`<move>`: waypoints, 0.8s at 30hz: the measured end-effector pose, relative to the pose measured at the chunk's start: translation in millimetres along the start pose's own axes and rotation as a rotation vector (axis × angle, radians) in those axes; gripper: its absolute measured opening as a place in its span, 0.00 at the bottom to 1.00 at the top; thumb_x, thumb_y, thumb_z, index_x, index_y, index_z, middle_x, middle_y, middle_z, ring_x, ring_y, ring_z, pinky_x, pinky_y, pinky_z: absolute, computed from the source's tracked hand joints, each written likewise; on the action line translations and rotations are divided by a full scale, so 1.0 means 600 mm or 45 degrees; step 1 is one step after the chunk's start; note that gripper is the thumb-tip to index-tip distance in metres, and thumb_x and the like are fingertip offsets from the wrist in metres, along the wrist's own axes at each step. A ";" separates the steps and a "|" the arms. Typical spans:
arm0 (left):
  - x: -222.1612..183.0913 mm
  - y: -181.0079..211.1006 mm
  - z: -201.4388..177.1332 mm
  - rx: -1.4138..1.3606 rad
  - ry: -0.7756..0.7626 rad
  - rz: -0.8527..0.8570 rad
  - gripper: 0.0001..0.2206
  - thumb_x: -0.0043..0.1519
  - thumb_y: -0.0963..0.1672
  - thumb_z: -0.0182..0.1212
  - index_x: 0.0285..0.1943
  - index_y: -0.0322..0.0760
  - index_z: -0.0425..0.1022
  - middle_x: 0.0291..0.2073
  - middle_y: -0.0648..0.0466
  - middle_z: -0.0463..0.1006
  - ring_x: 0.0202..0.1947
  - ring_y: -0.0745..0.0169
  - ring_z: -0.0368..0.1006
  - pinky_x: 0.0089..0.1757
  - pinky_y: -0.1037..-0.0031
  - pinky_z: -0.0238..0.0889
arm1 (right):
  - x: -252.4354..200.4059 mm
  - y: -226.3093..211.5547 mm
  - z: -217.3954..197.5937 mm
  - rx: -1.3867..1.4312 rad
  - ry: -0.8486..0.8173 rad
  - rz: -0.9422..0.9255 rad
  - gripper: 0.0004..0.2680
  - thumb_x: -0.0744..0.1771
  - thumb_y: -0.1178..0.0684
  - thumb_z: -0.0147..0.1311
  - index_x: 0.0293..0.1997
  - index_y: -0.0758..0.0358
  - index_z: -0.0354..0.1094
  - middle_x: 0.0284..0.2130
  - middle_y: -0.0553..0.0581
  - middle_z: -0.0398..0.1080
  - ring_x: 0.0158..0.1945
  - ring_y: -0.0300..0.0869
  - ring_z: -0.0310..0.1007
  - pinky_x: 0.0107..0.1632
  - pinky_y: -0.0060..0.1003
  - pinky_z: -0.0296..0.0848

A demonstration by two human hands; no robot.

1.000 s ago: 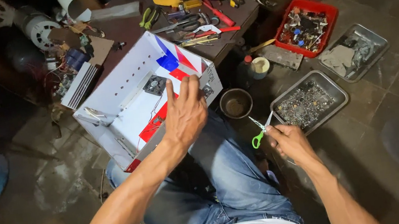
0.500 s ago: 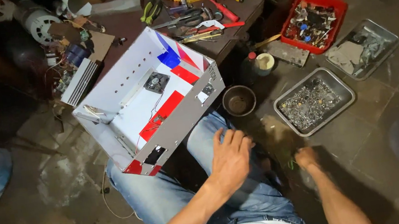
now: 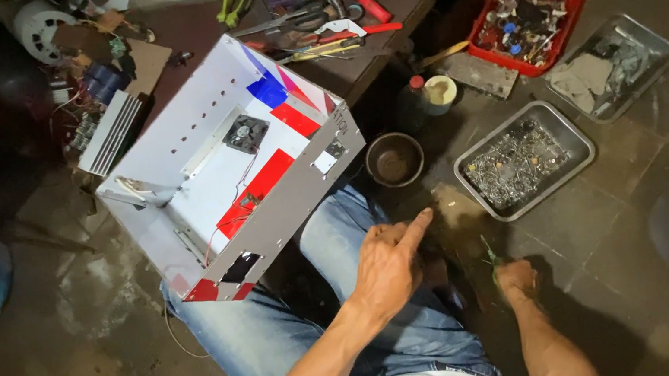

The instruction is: Cutting a wire with scissors and modifying a metal electronics enclosure

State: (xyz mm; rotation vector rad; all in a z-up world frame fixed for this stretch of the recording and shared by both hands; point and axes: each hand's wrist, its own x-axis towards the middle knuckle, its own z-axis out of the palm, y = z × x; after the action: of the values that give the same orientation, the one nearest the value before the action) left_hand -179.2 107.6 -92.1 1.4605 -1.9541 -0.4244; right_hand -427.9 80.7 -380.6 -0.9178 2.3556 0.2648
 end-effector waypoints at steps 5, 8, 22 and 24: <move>-0.028 -0.031 0.018 -0.065 0.032 0.116 0.32 0.44 0.37 0.55 0.64 0.32 0.69 0.42 0.41 0.78 0.45 0.42 0.76 0.52 0.58 0.63 | 0.194 0.057 0.165 0.033 -0.062 -0.306 0.11 0.62 0.51 0.59 0.42 0.68 0.79 0.39 0.68 0.79 0.49 0.58 0.78 0.48 0.53 0.78; -0.050 -0.028 0.005 -0.120 0.045 0.185 0.25 0.52 0.39 0.52 0.62 0.30 0.69 0.50 0.41 0.77 0.49 0.44 0.77 0.51 0.59 0.66 | 0.190 0.069 0.155 0.160 -0.010 -0.249 0.10 0.64 0.51 0.58 0.45 0.64 0.76 0.39 0.67 0.78 0.47 0.61 0.77 0.47 0.54 0.76; -0.090 -0.032 0.014 0.029 0.413 -0.070 0.08 0.63 0.39 0.54 0.46 0.24 0.76 0.30 0.42 0.81 0.24 0.56 0.78 0.31 0.72 0.72 | 0.295 -0.032 0.088 0.815 0.213 -0.118 0.20 0.63 0.34 0.63 0.50 0.58 0.71 0.38 0.58 0.78 0.44 0.51 0.79 0.45 0.47 0.73; -0.113 -0.049 0.017 0.157 0.240 -0.191 0.10 0.62 0.39 0.57 0.51 0.31 0.76 0.34 0.47 0.84 0.24 0.59 0.77 0.32 0.72 0.70 | 0.286 -0.043 0.079 0.688 0.664 -0.269 0.16 0.61 0.50 0.58 0.48 0.69 0.64 0.43 0.67 0.66 0.48 0.55 0.66 0.49 0.49 0.68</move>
State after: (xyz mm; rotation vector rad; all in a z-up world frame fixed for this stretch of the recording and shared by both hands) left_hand -153.5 160.1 -138.4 1.6686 -1.7552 -0.2251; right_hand -489.9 -15.5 -519.7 -1.0284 2.5424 -0.7450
